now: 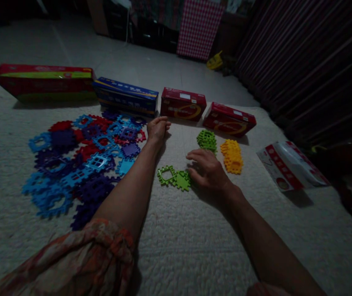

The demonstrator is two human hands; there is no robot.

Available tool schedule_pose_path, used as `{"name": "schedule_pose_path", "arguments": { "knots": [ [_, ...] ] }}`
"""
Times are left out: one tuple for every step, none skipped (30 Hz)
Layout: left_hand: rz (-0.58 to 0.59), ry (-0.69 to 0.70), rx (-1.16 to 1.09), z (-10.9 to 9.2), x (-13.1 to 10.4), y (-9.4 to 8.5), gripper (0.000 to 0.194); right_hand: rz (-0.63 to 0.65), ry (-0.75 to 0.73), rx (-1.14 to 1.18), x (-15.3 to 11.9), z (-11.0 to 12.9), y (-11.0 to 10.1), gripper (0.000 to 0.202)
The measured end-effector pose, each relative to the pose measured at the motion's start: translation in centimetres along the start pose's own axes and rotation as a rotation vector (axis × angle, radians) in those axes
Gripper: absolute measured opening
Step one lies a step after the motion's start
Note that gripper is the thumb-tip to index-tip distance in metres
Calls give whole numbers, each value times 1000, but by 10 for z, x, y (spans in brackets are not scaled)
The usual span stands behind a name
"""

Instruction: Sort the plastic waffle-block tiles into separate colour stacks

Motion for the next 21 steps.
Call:
{"name": "schedule_pose_path", "arguments": {
  "knots": [
    [3,1,-4,0,0,0,25,33,-17,53,2,7,2,31],
    [6,1,-7,0,0,0,25,64,-31,98,3,14,4,33],
    [7,1,-10,0,1,0,25,94,-45,131,5,20,6,35],
    [8,0,-11,0,1,0,25,123,-57,153,5,26,8,37],
    [7,-1,-11,1,2,0,26,150,-69,166,6,32,9,38],
    [6,-2,-10,1,2,0,26,177,-83,173,6,36,10,39],
    [5,-2,-10,1,3,0,26,196,-93,176,6,40,11,39],
    [6,-2,-11,1,3,0,26,215,-100,175,6,44,12,39],
    [7,-2,-12,1,3,0,27,230,-102,170,6,46,13,37],
    [8,-2,-14,1,3,0,27,239,-101,165,5,48,14,34],
    [10,-4,-14,1,3,0,27,244,-98,160,4,49,16,30],
    [11,-6,-13,1,3,0,28,246,-95,154,4,50,17,27],
    [10,-6,-11,1,2,0,29,245,-90,150,3,50,19,24],
    [9,-6,-9,1,2,0,30,242,-89,149,2,51,20,22],
    [7,-5,-6,1,2,1,30,235,-87,155,2,51,21,20],
    [6,-5,-6,1,2,1,31,225,-81,169,2,50,21,19],
    [4,-5,-8,1,2,1,31,210,-65,194,2,50,21,19],
    [2,-5,-11,1,2,1,30,188,-41,228,3,49,20,18],
    [0,-6,-15,1,1,1,30,163,-10,265,4,47,19,18],
    [-3,-7,-17,1,1,1,29,132,33,294,6,44,17,17],
    [-4,-7,-18,1,1,1,29,96,87,308,7,40,16,16]
  ]
}}
Point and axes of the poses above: each hand's wrist, its own x-axis towards the middle knuckle, its own y-axis out of the palm, z = x × y, the point moved 1 cm from there along x, towards the middle knuckle, and after that the axes turned 10 degrees about -x, right-handed, at the moved point
